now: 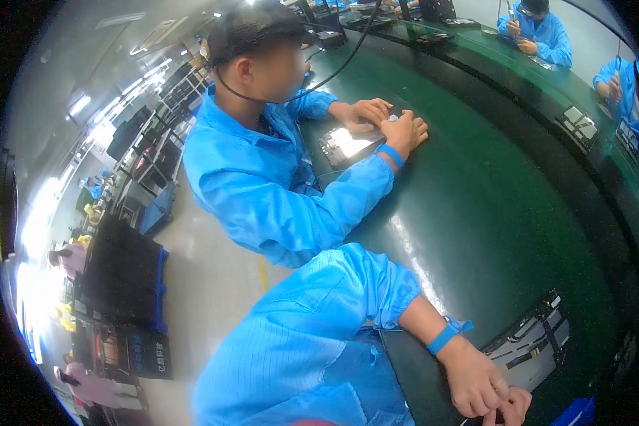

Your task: The person connects ribbon cables and secures a battery and a screen component inside a tablet chassis by hand on an assembly line.

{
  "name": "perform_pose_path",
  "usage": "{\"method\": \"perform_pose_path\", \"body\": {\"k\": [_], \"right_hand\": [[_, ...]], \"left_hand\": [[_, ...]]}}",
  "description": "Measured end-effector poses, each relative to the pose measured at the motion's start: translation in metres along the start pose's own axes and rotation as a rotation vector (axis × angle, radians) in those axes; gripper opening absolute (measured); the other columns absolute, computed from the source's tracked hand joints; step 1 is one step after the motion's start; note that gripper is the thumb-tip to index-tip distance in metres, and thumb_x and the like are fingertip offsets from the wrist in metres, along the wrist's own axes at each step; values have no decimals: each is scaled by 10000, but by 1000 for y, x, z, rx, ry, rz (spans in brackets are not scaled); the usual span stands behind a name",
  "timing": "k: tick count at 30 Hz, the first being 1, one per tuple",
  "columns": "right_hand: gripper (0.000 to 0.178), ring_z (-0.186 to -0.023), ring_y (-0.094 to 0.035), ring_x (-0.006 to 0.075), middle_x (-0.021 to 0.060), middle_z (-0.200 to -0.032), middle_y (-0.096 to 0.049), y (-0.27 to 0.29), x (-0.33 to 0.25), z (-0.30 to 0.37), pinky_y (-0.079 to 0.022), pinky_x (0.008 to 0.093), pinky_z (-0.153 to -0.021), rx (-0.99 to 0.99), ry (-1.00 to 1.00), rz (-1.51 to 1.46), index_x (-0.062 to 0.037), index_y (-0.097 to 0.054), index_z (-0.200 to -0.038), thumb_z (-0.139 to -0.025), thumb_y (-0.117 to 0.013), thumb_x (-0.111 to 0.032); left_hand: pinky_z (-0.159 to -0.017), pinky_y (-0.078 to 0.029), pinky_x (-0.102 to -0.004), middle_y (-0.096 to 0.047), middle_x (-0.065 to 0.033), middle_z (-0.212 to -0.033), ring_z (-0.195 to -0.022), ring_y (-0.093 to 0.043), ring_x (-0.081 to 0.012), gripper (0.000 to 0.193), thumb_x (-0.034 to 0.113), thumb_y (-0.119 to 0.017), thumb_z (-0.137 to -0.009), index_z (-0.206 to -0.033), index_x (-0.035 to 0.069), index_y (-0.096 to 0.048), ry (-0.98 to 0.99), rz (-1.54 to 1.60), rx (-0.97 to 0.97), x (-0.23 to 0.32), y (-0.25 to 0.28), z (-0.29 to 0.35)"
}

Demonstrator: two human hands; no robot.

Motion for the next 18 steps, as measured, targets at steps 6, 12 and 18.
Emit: {"method": "perform_pose_path", "body": {"k": [6,12,18], "right_hand": [[71,-906,-574,286,135,-950,-617,-6,13,9,-459,389,-844,137,-280,-147,48,-630,-914,-844,-625,59],[63,-747,-557,157,72,-801,-614,21,32,27,-442,264,-678,585,-482,67,18,-642,-868,-909,-602,-8],[149,-810,-642,161,90,-916,-685,89,36,47,-509,273,-723,1002,-540,626,-53,-735,-974,-826,-718,-46]], "left_hand": [[-820,-497,-407,-491,-29,-682,-707,-533,-222,286,95,-559,-867,-589,121,-496,-73,228,-80,7,-1,-1],[-891,-493,-467,-592,-104,-920,-916,-606,-304,85,139,-624,-879,-841,65,-605,186,391,18,-1,4,-4],[-1000,-371,-471,-662,10,-853,-878,-626,-185,192,89,-757,-702,-885,119,-704,819,182,-224,-27,30,-10]]}}
Point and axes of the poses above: each hand's wrist, its own z-axis away from the middle knuckle, its own y-axis out of the back of the hand, x = y × z, the point moved 2 cm from there along -z, towards the middle knuckle
